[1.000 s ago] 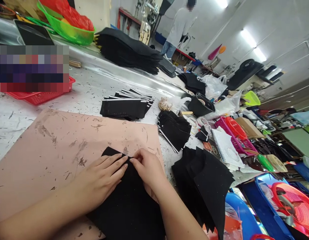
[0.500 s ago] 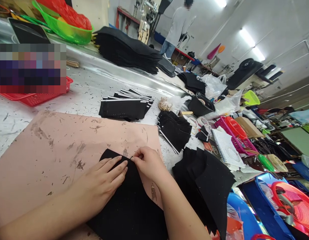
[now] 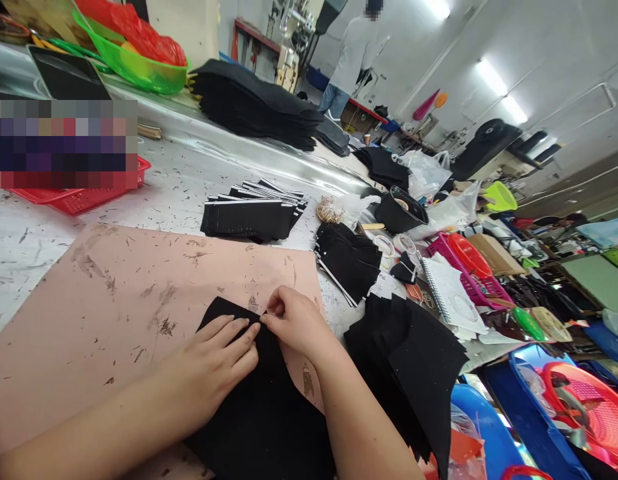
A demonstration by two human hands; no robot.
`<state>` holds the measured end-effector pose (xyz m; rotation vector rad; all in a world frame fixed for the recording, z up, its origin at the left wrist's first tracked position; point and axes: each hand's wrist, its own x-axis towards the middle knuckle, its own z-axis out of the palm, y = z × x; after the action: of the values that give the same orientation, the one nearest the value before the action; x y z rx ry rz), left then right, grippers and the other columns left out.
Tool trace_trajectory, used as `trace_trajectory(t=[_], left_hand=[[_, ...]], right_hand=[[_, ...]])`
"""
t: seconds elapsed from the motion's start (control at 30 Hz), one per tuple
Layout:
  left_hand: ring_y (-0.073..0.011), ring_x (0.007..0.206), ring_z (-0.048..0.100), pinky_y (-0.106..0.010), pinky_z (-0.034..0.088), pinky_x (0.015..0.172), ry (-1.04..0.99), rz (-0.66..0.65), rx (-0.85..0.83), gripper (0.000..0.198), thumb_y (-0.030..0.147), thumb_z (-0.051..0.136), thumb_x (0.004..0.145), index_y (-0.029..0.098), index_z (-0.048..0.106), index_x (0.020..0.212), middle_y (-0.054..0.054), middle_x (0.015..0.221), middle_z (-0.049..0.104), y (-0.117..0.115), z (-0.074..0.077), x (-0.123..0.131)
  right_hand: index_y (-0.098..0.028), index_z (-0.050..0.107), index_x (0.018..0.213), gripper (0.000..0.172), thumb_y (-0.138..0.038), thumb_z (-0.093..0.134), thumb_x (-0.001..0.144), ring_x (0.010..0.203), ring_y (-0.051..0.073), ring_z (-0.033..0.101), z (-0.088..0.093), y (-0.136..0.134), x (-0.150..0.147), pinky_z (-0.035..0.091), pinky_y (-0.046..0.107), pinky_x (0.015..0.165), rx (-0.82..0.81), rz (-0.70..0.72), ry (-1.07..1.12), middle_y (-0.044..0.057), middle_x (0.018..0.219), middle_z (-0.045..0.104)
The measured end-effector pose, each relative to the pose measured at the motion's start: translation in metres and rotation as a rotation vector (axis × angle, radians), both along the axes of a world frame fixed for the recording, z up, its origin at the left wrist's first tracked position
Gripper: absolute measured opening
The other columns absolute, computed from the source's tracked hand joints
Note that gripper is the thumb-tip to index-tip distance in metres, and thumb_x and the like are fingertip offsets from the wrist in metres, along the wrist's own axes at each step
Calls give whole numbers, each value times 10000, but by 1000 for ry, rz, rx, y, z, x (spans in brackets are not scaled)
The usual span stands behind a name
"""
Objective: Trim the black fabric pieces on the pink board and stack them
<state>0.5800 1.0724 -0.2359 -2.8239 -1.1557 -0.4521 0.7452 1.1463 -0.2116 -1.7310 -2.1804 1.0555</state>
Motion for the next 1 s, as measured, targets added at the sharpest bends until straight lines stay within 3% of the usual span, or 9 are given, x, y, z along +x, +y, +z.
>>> trace_trajectory(t=[0.17, 0.3, 0.37, 0.47, 0.6, 0.67, 0.77, 0.87, 1.0], left_hand=[[-293, 959, 601, -429, 320, 965, 55, 25, -34, 295, 234, 617, 666, 121, 645, 937, -187, 1096, 653, -24, 10, -3], [-208, 758, 625, -330, 454, 803, -48, 92, -213, 174, 248, 564, 752, 213, 637, 906, -47, 826, 700, -49, 17, -39], [-182, 757, 635, -275, 482, 696, -165, 239, -262, 190, 271, 512, 816, 266, 619, 973, -11, 868, 691, -60, 13, -59], [-238, 915, 639, -331, 509, 780, -411, 542, -346, 385, 403, 570, 773, 260, 567, 1131, -50, 1047, 668, -69, 4, -72], [-290, 988, 608, -403, 512, 824, -831, 826, -800, 818, 395, 659, 652, 166, 332, 1366, -145, 1216, 574, -63, 12, -64], [-299, 1062, 574, -401, 493, 867, -1068, 793, -956, 899, 368, 693, 620, 154, 284, 1392, -163, 1277, 532, -55, 24, -62], [-285, 1109, 557, -387, 455, 934, -1303, 641, -1102, 771, 347, 706, 630, 165, 413, 1320, -127, 1200, 608, -46, 43, -78], [-295, 1101, 566, -393, 441, 954, -1340, 690, -1022, 610, 429, 721, 615, 155, 579, 1141, -102, 1116, 664, -43, 54, -123], [-296, 1043, 593, -396, 452, 936, -1207, 1060, -633, 648, 574, 756, 496, 208, 627, 1014, -26, 1018, 709, -51, 64, -205]], right_hand=[[-206, 546, 820, 99, -150, 573, 743, 739, 160, 564, 5, -13, 2, 445, 306, 698, 60, -41, 7, 3, 793, 599], [-211, 564, 956, 206, -178, 566, 753, 814, 176, 585, 9, -44, 14, 463, 332, 757, 23, -120, 124, 21, 858, 610], [-209, 576, 985, 288, -166, 608, 702, 794, 173, 586, 5, -59, 18, 477, 321, 740, -31, -164, 228, 16, 847, 607], [-209, 576, 1040, 395, -121, 597, 655, 705, 155, 565, -4, -75, 17, 478, 299, 674, -102, -170, 366, -8, 774, 584], [-220, 586, 1027, 332, -206, 598, 695, 682, 151, 539, 0, -79, 4, 471, 299, 674, -44, -102, 589, -20, 723, 543], [-227, 607, 967, 259, -266, 629, 712, 707, 153, 537, 10, -75, -4, 476, 301, 697, 26, -38, 676, -9, 756, 547], [-229, 612, 932, 196, -263, 621, 739, 750, 159, 565, 26, -62, -21, 487, 294, 715, 71, 124, 692, 2, 799, 586], [-219, 598, 997, 203, -208, 549, 800, 807, 156, 601, 33, -37, -44, 496, 280, 742, 275, 194, 421, 19, 897, 642], [-181, 620, 980, 189, -145, 486, 852, 927, 185, 592, 27, 14, -77, 470, 315, 825, 534, 165, 116, 66, 1003, 652]])
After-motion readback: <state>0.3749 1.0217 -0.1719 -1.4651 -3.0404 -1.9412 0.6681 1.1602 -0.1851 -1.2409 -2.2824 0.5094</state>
